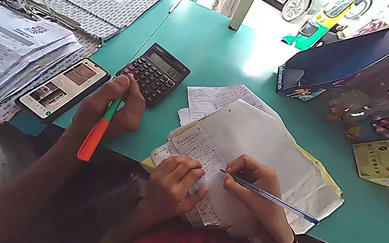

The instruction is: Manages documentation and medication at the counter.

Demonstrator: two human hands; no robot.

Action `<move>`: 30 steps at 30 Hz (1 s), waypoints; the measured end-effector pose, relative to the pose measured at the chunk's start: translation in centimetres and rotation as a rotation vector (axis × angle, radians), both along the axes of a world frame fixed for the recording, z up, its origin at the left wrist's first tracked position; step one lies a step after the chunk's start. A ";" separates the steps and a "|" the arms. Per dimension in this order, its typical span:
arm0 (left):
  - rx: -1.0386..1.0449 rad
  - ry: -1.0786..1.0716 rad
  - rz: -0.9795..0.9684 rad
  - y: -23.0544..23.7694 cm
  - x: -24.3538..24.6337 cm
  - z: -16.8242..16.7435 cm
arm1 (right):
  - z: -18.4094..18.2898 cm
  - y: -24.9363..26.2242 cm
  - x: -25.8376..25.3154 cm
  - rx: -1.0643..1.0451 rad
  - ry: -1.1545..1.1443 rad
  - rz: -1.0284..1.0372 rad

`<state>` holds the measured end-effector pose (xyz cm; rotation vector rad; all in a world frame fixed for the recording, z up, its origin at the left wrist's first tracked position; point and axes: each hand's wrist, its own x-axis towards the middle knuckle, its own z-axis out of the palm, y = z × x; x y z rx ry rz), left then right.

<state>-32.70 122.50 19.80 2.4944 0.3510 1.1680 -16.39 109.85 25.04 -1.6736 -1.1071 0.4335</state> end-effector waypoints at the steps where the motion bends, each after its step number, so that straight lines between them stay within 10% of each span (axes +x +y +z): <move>1: 0.000 0.001 -0.003 0.0 0.0 0.0 | -0.1 0.0 0.1 0.005 -0.001 0.001; 30: -0.049 0.026 -0.034 0.1 -0.3 0.0 | -0.5 -0.2 -0.2 0.035 -0.045 -0.044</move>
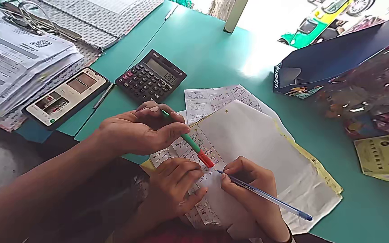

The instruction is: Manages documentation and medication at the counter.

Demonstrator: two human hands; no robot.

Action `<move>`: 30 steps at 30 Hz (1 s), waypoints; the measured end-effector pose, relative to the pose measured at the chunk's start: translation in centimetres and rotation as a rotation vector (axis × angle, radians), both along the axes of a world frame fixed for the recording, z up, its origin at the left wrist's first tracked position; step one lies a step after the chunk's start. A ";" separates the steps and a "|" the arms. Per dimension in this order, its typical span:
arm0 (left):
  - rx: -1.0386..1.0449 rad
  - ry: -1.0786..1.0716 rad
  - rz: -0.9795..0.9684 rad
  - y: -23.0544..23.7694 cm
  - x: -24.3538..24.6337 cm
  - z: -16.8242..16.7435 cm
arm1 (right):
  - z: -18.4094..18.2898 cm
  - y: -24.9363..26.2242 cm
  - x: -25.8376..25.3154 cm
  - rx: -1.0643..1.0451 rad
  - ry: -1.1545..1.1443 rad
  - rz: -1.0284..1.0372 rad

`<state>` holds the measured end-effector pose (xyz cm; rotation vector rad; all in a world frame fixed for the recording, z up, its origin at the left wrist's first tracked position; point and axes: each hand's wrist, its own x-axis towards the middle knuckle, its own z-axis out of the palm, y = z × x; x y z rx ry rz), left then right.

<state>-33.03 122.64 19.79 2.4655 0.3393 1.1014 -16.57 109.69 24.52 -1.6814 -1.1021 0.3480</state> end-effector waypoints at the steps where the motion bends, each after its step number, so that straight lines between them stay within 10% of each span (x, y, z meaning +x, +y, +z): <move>1: -0.002 -0.003 -0.001 0.0 0.0 0.0 | 0.0 0.0 0.0 -0.002 0.000 0.000; 30: 0.006 -0.008 0.005 1.0 0.3 1.1 | -0.1 0.1 -2.3 -0.014 0.023 -0.005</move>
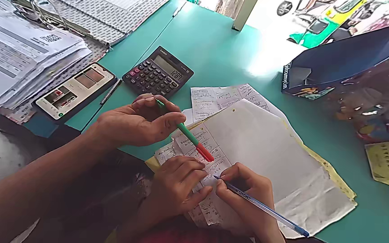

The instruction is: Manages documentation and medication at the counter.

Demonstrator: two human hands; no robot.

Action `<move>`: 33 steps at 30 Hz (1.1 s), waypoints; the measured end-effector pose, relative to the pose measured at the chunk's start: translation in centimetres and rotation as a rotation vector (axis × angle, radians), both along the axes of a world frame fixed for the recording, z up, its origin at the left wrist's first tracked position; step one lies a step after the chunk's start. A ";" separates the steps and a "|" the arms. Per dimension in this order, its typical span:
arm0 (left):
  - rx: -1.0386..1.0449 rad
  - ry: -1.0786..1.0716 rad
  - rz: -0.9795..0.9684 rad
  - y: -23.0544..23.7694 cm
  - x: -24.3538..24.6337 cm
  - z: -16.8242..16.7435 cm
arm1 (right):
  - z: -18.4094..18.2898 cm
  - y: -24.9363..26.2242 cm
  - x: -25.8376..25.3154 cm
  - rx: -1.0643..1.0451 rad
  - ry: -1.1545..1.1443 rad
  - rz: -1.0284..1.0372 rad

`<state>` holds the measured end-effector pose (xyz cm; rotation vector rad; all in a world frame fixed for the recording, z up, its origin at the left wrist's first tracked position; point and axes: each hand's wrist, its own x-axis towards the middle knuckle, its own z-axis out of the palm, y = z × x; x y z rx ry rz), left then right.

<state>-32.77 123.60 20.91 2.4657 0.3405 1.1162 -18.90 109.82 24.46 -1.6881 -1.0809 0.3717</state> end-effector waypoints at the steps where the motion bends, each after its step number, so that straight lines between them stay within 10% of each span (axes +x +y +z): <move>1: 0.005 -0.004 0.001 0.0 0.0 0.1 | 0.0 0.0 0.0 0.001 -0.002 -0.006; 33: 0.040 -0.036 0.011 -1.0 0.0 -1.2 | 0.3 0.0 1.5 -0.007 -0.012 -0.081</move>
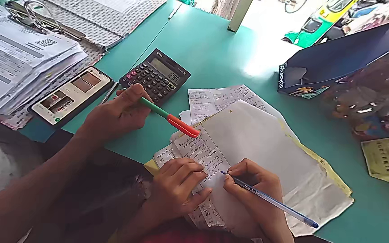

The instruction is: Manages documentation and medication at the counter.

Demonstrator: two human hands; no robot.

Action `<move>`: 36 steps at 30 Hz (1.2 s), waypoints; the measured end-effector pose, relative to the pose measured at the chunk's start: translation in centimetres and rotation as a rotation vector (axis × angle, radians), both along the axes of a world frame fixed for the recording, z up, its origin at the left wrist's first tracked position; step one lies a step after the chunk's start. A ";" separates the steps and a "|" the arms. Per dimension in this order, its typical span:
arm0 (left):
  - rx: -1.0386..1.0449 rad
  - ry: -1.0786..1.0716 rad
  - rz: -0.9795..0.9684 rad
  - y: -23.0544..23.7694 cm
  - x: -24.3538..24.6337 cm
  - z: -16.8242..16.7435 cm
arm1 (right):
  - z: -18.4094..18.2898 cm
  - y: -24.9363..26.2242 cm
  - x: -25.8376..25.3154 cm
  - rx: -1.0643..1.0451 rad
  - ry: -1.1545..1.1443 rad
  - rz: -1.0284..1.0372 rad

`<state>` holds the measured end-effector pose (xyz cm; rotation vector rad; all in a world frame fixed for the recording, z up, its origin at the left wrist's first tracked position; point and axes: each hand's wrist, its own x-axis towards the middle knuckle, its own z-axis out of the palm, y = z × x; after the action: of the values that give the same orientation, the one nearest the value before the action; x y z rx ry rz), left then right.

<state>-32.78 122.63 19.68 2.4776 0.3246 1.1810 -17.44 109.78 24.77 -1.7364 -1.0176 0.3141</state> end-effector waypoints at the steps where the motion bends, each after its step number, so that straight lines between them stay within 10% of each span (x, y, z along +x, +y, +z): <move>1: -0.002 0.001 0.003 0.0 0.0 0.0 | -0.1 0.0 -0.1 -0.002 0.001 -0.005; 36: -0.010 0.019 -0.002 0.0 -0.2 0.1 | -0.4 0.0 -0.2 -0.018 -0.049 -0.060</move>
<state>-32.96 122.62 19.76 2.4807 0.3321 1.1531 -17.61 109.81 24.39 -1.7948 -0.9983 0.2434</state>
